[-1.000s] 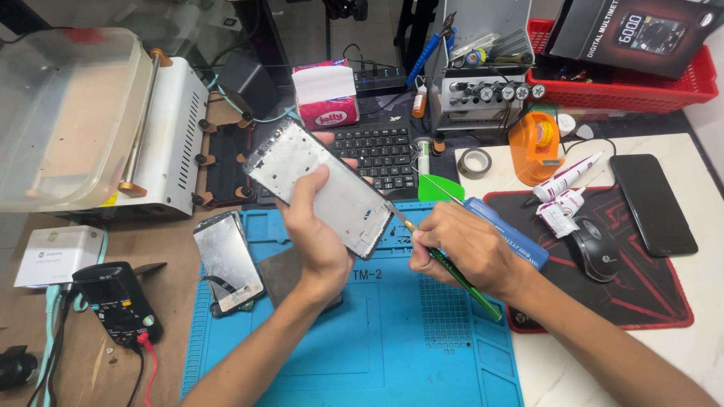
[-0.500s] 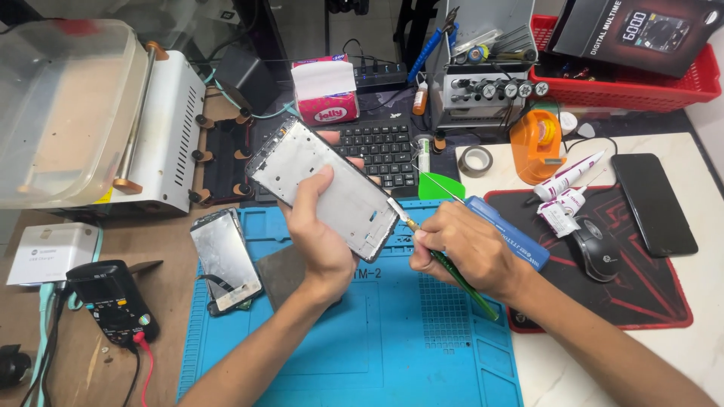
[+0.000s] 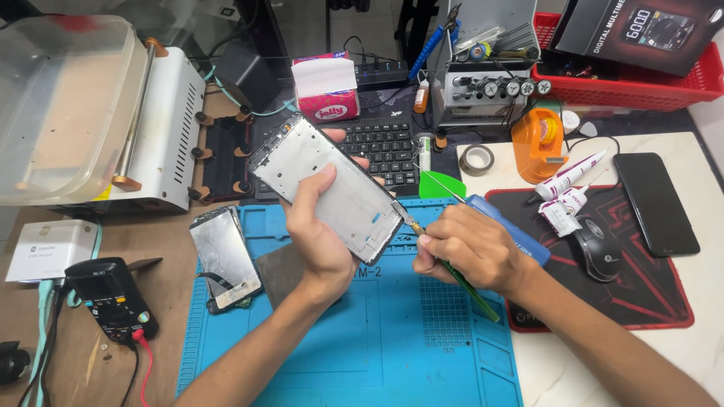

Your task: Disassembling a mobile phone using a screwdriver and a prying tool on a repair mat.

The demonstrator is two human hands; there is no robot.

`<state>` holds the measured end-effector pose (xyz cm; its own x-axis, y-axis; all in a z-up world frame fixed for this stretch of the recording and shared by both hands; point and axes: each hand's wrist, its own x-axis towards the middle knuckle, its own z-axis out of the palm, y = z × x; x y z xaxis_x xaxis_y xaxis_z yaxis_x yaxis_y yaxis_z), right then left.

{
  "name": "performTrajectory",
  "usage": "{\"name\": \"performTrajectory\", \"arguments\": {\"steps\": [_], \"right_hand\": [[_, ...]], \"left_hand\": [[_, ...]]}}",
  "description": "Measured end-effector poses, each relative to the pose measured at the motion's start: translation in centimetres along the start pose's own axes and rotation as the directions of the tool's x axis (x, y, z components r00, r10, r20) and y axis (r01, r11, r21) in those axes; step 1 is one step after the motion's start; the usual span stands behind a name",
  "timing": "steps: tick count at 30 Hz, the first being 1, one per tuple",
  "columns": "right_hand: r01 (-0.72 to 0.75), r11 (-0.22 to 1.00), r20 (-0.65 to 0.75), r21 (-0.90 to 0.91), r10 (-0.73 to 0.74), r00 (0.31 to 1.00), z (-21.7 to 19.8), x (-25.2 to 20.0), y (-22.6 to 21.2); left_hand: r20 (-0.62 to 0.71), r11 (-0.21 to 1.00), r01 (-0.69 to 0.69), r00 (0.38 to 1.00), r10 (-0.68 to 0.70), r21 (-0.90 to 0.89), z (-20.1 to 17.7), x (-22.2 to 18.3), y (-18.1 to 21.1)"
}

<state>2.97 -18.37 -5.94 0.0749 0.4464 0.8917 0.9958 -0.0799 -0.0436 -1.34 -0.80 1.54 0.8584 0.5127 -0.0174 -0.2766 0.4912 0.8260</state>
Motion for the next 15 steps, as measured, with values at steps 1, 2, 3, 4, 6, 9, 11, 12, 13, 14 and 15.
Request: {"name": "performTrajectory", "arguments": {"steps": [1, 2, 3, 4, 6, 9, 11, 12, 13, 14, 15], "right_hand": [[-0.001, 1.000, -0.001, -0.001, 0.001, 1.000, 0.0, -0.1, 0.0], [-0.004, 1.000, 0.005, 0.007, 0.003, 1.000, -0.1, -0.1, 0.0], [-0.004, 1.000, 0.010, 0.016, 0.004, 1.000, -0.2, -0.2, 0.1], [-0.003, 1.000, 0.010, 0.016, 0.003, 1.000, -0.2, 0.0, 0.1], [-0.028, 0.999, 0.016, 0.025, 0.028, 0.999, -0.2, 0.3, 0.0], [-0.140, 0.989, 0.034, 0.052, 0.138, 0.990, -0.1, 1.9, -1.0], [-0.159, 0.985, 0.034, 0.072, 0.157, 0.987, -0.2, 1.6, -1.0], [-0.177, 0.980, 0.033, 0.093, 0.175, 0.984, -0.2, 1.5, -1.1], [-0.175, 0.980, 0.032, 0.093, 0.173, 0.984, -0.2, 1.4, -1.1], [-0.180, 0.980, 0.039, 0.088, 0.177, 0.983, -0.2, 1.3, -1.1], [-0.184, 0.979, 0.047, 0.085, 0.180, 0.982, -0.1, 1.2, -1.2]], "left_hand": [[0.001, 1.000, 0.001, 1.000, -0.001, 0.001, 0.1, -0.1, 0.1], [-0.007, 1.000, 0.009, 1.000, -0.009, 0.014, 0.2, -0.1, 0.2], [-0.016, 1.000, 0.014, 1.000, -0.014, 0.025, 0.3, -0.2, 0.3], [-0.015, 1.000, 0.013, 1.000, -0.013, 0.025, 0.2, 0.0, 0.1], [-0.042, 0.999, 0.019, 0.999, -0.017, 0.041, -0.1, 0.2, -0.4], [-0.048, 0.998, 0.022, 0.999, -0.020, 0.060, -0.3, 0.3, -0.6], [-0.042, 0.997, 0.019, 0.999, -0.016, 0.076, -0.3, 0.5, -0.1], [-0.036, 0.996, 0.015, 0.999, -0.012, 0.092, -0.4, 0.5, 0.2], [-0.036, 0.996, 0.013, 0.999, -0.009, 0.092, -0.3, 0.5, 0.3], [-0.044, 0.995, 0.002, 0.999, 0.002, 0.095, -0.3, 0.4, 0.4], [-0.053, 0.995, -0.009, 0.999, 0.015, 0.098, -0.2, 0.4, 0.5]]}}
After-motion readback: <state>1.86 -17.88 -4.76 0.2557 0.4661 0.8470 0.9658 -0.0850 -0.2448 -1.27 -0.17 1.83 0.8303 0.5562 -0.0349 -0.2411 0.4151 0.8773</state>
